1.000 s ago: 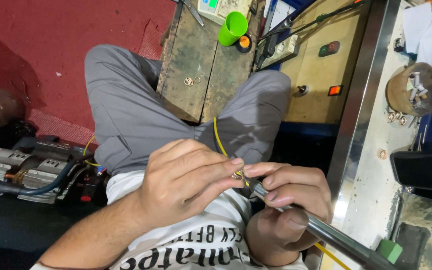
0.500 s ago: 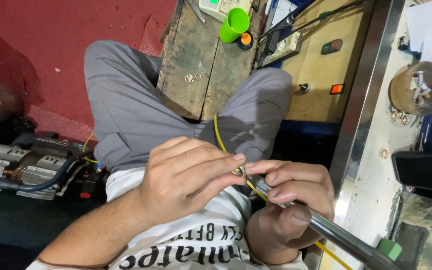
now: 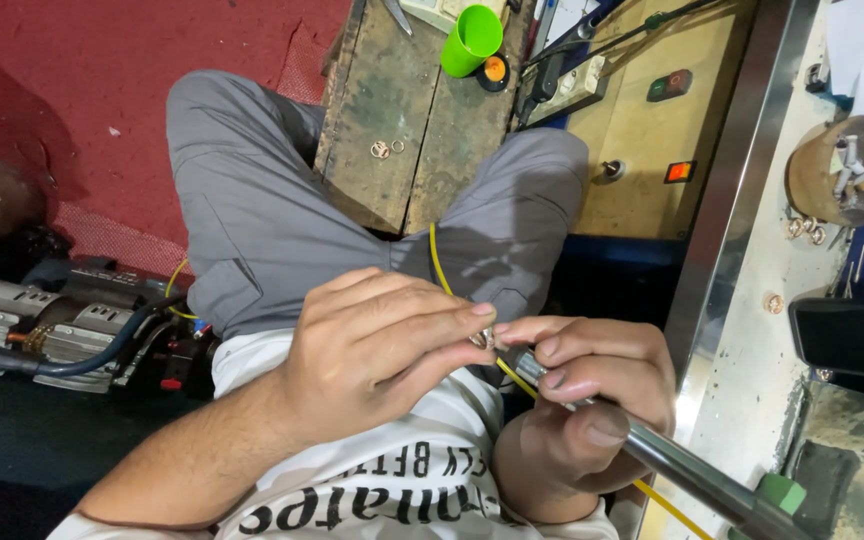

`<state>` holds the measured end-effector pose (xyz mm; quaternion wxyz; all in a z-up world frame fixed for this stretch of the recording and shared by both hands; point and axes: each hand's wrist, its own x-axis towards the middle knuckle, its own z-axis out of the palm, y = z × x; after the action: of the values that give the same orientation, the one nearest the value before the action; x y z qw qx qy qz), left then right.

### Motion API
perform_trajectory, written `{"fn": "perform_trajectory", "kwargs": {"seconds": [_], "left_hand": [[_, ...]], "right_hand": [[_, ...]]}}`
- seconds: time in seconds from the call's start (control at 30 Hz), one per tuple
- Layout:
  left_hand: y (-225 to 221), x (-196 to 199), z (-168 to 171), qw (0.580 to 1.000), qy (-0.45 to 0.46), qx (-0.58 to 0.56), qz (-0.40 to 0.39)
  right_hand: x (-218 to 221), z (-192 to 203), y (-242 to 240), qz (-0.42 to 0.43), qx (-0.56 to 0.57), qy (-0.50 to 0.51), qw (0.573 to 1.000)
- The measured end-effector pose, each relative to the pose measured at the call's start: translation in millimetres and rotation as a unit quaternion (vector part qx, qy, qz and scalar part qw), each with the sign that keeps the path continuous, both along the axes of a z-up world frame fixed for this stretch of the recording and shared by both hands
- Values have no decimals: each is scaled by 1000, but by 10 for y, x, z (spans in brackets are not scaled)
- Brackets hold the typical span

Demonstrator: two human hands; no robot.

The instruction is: Polishing a jewelry ring using a handheld rotary tool at a workshop bench.

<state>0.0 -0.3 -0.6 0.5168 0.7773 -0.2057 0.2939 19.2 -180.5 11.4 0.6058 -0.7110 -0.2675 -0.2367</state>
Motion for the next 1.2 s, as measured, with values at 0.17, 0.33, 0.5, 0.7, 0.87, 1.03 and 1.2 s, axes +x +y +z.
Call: {"fn": "perform_trajectory", "kwargs": {"seconds": [0.17,0.33,0.5,0.7,0.87,1.03,1.2], "left_hand": [[-7,-1,3,1000,11,-21,-10],[-10,-4,-3,999,15,-29,-12],[-17,-5,-23,999,18,-27,-9],[-23,-8,-25,999,27,-42,-22],[-26,-10,-22,997,32,-56,-35],[-38,1,-17,996,33,-65,-43],[-36,1,-9,996,34,-70,-51]], "right_hand": [[-25,11,53,-32,2,-4,999],[-53,34,83,-45,-14,-4,999],[-48,35,92,-49,-6,6,999],[-30,37,67,-38,-16,-10,999],[-49,33,48,-13,-8,1,1000],[-35,34,81,-45,-15,-15,999],[-52,43,76,-12,6,5,1000]]}}
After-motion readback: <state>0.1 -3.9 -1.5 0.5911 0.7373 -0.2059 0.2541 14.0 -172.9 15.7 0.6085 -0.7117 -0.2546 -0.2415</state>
